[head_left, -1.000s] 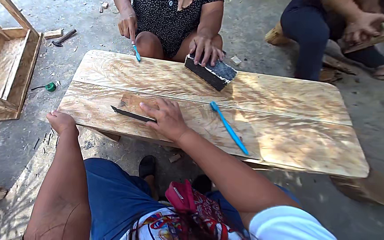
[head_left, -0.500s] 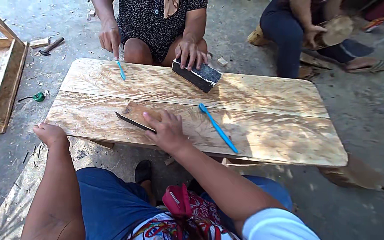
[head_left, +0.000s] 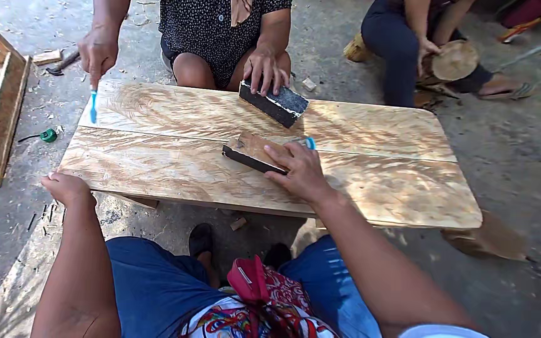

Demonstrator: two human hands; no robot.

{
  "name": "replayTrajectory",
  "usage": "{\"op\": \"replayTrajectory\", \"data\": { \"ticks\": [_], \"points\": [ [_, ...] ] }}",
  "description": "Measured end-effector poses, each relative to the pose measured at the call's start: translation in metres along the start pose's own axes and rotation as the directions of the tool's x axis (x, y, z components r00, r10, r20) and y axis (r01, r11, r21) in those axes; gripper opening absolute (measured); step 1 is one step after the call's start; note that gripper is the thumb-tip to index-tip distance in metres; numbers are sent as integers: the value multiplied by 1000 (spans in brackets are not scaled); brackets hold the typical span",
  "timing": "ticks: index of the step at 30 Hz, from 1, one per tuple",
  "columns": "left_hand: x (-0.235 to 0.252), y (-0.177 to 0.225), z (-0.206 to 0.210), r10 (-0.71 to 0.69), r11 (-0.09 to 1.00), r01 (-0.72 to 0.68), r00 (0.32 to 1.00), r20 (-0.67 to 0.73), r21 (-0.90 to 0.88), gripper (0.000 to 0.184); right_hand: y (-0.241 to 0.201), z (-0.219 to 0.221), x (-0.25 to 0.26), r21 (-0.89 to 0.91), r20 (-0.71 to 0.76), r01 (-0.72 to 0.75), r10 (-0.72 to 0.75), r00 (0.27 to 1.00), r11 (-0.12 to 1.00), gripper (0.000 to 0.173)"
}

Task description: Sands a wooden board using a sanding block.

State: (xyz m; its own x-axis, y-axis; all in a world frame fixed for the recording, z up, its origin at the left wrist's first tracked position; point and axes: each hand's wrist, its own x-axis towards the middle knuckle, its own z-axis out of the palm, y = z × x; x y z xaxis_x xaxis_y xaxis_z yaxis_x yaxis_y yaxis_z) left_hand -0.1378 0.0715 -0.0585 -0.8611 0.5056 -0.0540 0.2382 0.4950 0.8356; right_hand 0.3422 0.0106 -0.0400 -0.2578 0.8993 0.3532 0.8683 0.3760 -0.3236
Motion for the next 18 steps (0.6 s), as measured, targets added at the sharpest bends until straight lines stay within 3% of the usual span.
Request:
{"op": "replayTrajectory", "data": {
  "ticks": [3, 9, 12, 18],
  "points": [
    [0, 0, 1, -6, 1000, 6, 1000, 1, -14, 51, -21, 20, 24, 54, -12, 81, -81, 997, 995, 52],
    [4, 0, -2, 2, 997, -3, 1000, 20, 73, 51, -112, 64, 74, 165, 104, 187, -205, 973, 969, 54],
    [6, -1, -3, -1, 998, -2, 999, 40, 68, 51, -96, 45, 68, 177, 206, 208, -243, 948, 962, 56],
    [1, 0, 0, -5, 999, 7, 1000, 30, -48, 51, -2, -5, -7, 78, 86, 182, -189, 978, 980, 53]
  ]
}}
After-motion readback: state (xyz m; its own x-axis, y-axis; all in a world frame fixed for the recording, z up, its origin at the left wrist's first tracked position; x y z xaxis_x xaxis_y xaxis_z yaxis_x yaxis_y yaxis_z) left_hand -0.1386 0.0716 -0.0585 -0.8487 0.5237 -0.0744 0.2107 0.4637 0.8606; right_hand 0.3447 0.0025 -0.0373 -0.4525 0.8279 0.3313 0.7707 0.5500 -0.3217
